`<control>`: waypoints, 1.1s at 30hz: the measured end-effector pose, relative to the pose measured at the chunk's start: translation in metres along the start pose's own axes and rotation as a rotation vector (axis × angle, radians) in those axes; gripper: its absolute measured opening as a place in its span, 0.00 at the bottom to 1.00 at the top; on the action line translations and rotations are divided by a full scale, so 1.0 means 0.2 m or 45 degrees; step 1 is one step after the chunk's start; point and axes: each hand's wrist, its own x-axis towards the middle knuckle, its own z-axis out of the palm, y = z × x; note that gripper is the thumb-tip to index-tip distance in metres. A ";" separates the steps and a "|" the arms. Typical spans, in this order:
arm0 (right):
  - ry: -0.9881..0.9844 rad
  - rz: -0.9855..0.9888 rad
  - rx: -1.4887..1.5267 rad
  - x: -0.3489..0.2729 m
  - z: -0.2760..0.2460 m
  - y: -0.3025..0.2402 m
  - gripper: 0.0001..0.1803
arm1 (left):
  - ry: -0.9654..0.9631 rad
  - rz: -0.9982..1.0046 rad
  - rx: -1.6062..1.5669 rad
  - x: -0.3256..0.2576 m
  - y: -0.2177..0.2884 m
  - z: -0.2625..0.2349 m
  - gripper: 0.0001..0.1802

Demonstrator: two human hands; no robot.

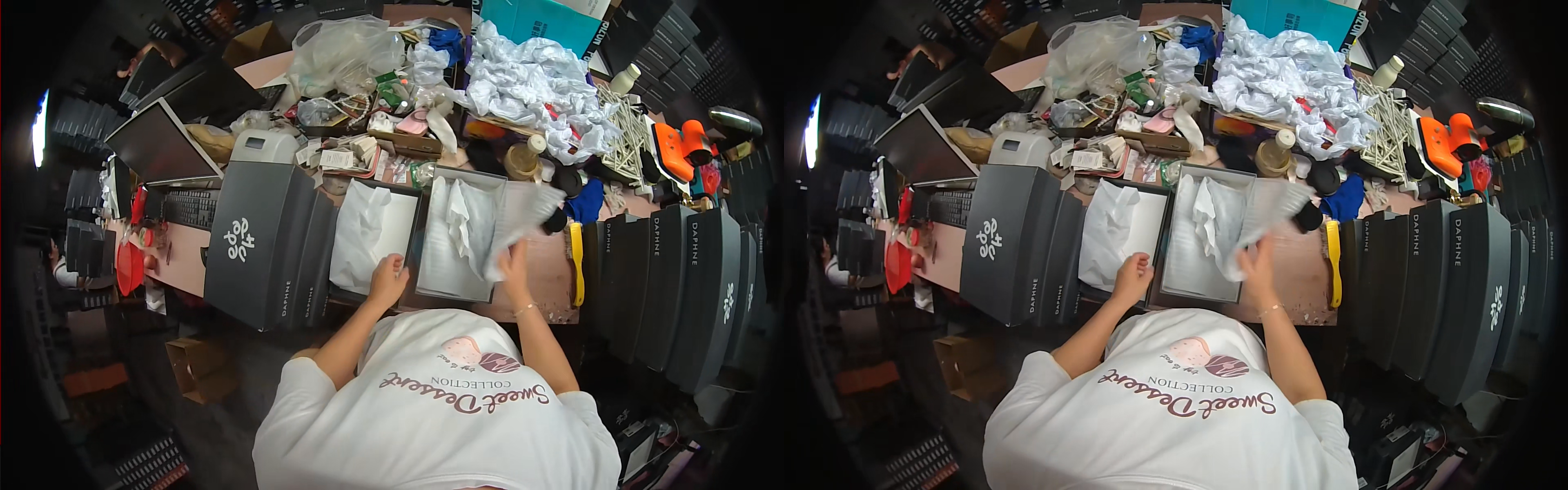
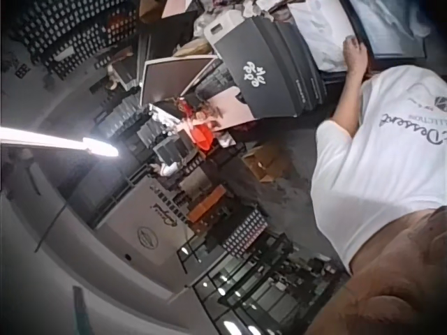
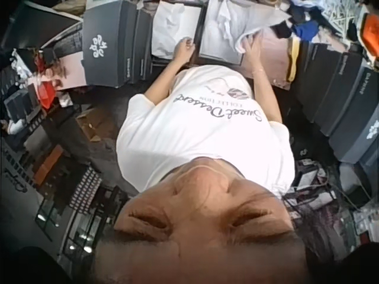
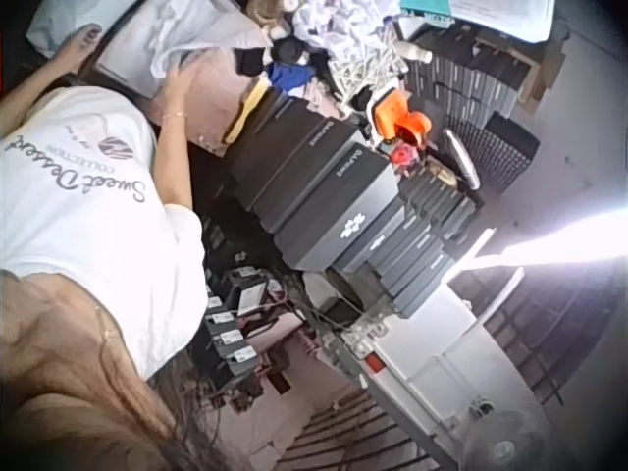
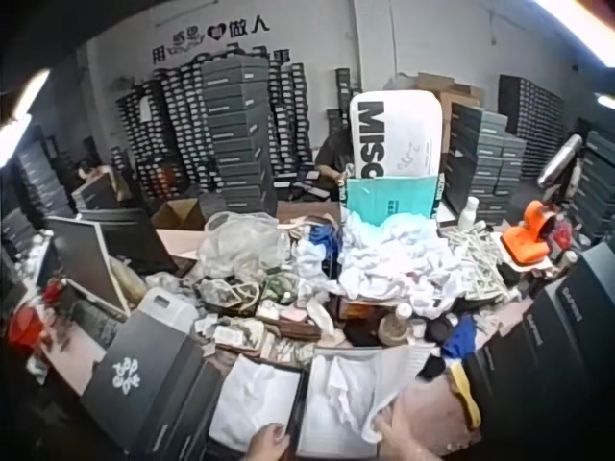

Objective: Packing black high-heeled shoes into a branded box after applying an identification label.

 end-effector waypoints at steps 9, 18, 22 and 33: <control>-0.847 -0.346 -0.912 0.11 0.19 -0.26 0.40 | -0.042 0.002 -0.053 -0.13 -0.06 -0.16 0.21; -0.832 0.048 0.001 0.06 0.10 -0.30 0.38 | 0.125 -0.104 -1.972 -0.35 -0.11 -0.54 0.25; -0.559 0.423 0.897 0.05 -0.04 -0.49 0.38 | -0.354 0.176 -1.968 -0.30 0.04 -0.44 0.28; 0.188 1.057 1.538 -0.28 -0.62 0.15 0.27 | -0.085 1.145 0.624 0.19 0.59 0.20 0.19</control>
